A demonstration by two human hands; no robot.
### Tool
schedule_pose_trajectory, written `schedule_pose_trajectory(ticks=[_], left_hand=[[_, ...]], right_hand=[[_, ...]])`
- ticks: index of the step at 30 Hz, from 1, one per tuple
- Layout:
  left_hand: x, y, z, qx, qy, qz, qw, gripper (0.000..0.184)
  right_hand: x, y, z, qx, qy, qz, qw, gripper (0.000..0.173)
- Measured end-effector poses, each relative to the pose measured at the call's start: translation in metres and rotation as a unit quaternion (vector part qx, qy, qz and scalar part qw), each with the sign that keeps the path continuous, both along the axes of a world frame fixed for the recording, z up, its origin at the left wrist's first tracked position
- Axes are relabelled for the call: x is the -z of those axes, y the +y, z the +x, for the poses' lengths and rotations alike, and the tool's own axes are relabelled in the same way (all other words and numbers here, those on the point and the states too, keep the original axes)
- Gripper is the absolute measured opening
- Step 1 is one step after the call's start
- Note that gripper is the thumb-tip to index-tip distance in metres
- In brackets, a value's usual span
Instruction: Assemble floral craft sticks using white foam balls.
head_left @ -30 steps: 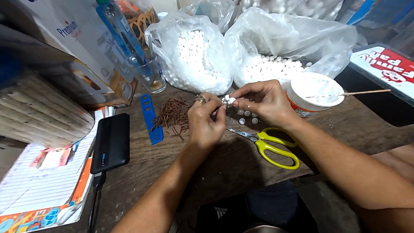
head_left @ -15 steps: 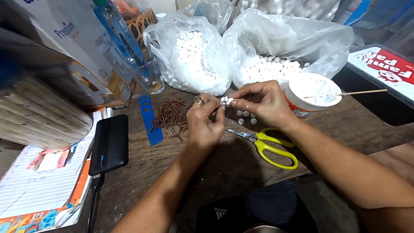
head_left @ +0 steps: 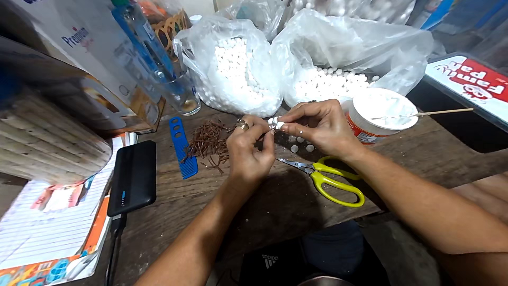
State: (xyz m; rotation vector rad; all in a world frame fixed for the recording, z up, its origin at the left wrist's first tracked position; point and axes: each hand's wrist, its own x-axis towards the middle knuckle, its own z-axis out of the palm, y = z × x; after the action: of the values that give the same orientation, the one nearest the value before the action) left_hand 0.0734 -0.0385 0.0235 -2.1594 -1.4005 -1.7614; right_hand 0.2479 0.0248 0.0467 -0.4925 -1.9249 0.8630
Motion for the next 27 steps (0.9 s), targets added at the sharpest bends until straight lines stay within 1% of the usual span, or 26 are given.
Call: schedule_pose_trajectory(ticks=[12,16,19,23,27], left_hand=[[-0.001,-0.002,0.0,-0.004,0.005,0.01,1.0,0.011],[-0.005,-0.002,0.0,-0.008,-0.005,0.004,1.0,0.01],[-0.006,-0.003,0.0,-0.001,-0.031,-0.039,0.999,0.008],[-0.012,-0.004,-0.001,0.028,-0.093,-0.106,0.99,0.009],[-0.014,-0.004,-0.001,0.042,-0.108,-0.119,0.986,0.007]], right_hand=[[0.003,-0.001,-0.002,-0.001,-0.008,0.001,1.0,0.008],[-0.002,-0.002,-0.001,0.003,0.02,-0.003,1.0,0.012],[-0.001,0.0,-0.001,-0.001,0.029,-0.006,1.0,0.014],[0.0,0.004,-0.001,-0.009,0.036,-0.007,0.999,0.015],[-0.001,0.005,0.0,-0.016,0.036,-0.012,0.999,0.015]])
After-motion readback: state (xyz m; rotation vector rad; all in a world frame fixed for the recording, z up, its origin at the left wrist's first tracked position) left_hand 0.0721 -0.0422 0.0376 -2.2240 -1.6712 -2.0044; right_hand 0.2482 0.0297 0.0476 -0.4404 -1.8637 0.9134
